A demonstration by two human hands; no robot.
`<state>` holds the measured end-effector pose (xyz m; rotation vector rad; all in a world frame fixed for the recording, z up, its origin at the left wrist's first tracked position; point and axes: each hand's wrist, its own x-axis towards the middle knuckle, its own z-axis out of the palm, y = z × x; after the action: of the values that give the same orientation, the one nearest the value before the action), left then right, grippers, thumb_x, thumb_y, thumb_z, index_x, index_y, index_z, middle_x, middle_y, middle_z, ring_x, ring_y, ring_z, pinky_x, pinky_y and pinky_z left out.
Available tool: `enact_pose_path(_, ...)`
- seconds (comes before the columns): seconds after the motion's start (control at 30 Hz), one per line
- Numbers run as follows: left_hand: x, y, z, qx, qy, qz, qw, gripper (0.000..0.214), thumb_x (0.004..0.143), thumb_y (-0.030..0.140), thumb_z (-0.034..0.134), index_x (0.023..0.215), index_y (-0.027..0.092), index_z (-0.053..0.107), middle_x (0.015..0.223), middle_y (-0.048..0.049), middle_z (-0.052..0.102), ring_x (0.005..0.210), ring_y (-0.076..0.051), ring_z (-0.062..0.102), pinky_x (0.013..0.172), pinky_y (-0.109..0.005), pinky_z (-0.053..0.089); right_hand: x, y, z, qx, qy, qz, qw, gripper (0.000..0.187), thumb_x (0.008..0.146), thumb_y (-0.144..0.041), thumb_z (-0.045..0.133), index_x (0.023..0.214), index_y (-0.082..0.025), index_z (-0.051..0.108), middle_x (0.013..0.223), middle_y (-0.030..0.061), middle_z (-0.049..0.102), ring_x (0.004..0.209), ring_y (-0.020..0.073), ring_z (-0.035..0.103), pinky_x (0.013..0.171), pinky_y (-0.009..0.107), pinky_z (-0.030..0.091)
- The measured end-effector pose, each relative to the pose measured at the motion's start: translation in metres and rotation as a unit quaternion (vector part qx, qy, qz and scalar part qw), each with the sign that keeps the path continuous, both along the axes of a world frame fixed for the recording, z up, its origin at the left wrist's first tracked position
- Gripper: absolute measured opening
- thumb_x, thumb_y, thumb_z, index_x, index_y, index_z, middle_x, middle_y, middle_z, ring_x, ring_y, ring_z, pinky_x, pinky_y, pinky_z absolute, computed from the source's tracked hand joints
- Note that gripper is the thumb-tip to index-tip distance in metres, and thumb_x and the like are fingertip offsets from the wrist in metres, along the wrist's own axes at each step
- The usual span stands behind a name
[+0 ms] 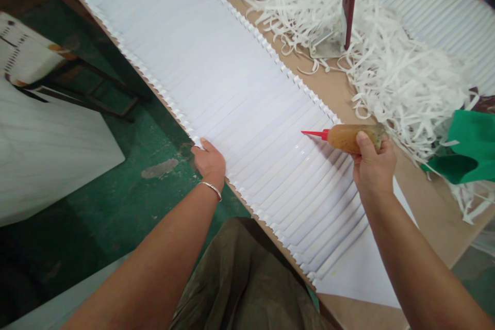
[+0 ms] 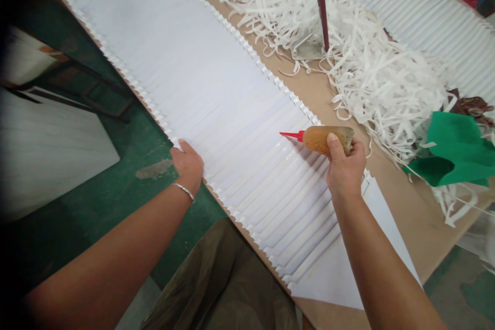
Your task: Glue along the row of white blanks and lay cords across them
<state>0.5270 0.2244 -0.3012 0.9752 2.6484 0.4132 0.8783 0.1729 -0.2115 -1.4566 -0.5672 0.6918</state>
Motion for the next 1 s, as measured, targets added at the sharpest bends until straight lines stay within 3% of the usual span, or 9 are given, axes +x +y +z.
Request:
enact_pose_path(0.33, -0.001, -0.003, -0.005, 0.038, -0.012, 0.01, 0.999, 0.044, 0.108, 0.042, 0.029, 0.115, 0.008, 0.056, 0.111, -0.0242, 0.071, 0.106, -0.03, 0.071, 0.091, -0.039, 0.056, -0.042, -0.052, -0.007, -0.063, -0.019, 0.016, 0.998, 0.056, 0.07, -0.044, 0.088, 0.11, -0.019, 0.058, 0.097, -0.0005, 0.066, 0.085, 0.014, 0.064, 0.088, 0.035, 0.055)
enact_pose_path(0.7, -0.001, -0.004, -0.008, 0.046, -0.012, 0.018, 0.999, 0.047, 0.108, 0.044, 0.029, 0.118, 0.009, 0.058, 0.108, -0.0231, 0.072, 0.101, -0.031, 0.073, 0.086, -0.04, 0.058, -0.101, -0.102, 0.003, -0.159, -0.142, 0.084, 0.973, 0.069, 0.071, -0.05, 0.085, 0.126, -0.021, 0.055, 0.112, 0.006, 0.065, 0.095, 0.0222, 0.063, 0.086, 0.04, 0.053)
enact_pose_path(0.9, -0.002, -0.003, -0.008, 0.046, -0.015, 0.027, 0.998, 0.045, 0.107, 0.043, 0.031, 0.116, 0.009, 0.059, 0.106, -0.0235, 0.072, 0.1, -0.031, 0.073, 0.085, -0.041, 0.058, -0.126, -0.118, 0.008, -0.129, -0.21, 0.151, 0.957, 0.069, 0.074, -0.046, 0.084, 0.132, -0.022, 0.053, 0.125, 0.0098, 0.061, 0.107, 0.0259, 0.063, 0.094, 0.045, 0.055)
enact_pose_path(1.0, -0.002, -0.003, -0.009, 0.049, -0.014, 0.023, 0.998, 0.046, 0.107, 0.044, 0.03, 0.117, 0.009, 0.058, 0.107, -0.0239, 0.072, 0.1, -0.031, 0.073, 0.086, -0.041, 0.058, -0.12, -0.119, 0.012, -0.051, -0.267, 0.195, 0.942, 0.076, 0.071, -0.036, 0.087, 0.137, -0.024, 0.05, 0.127, 0.0105, 0.063, 0.112, 0.028, 0.065, 0.098, 0.049, 0.055)
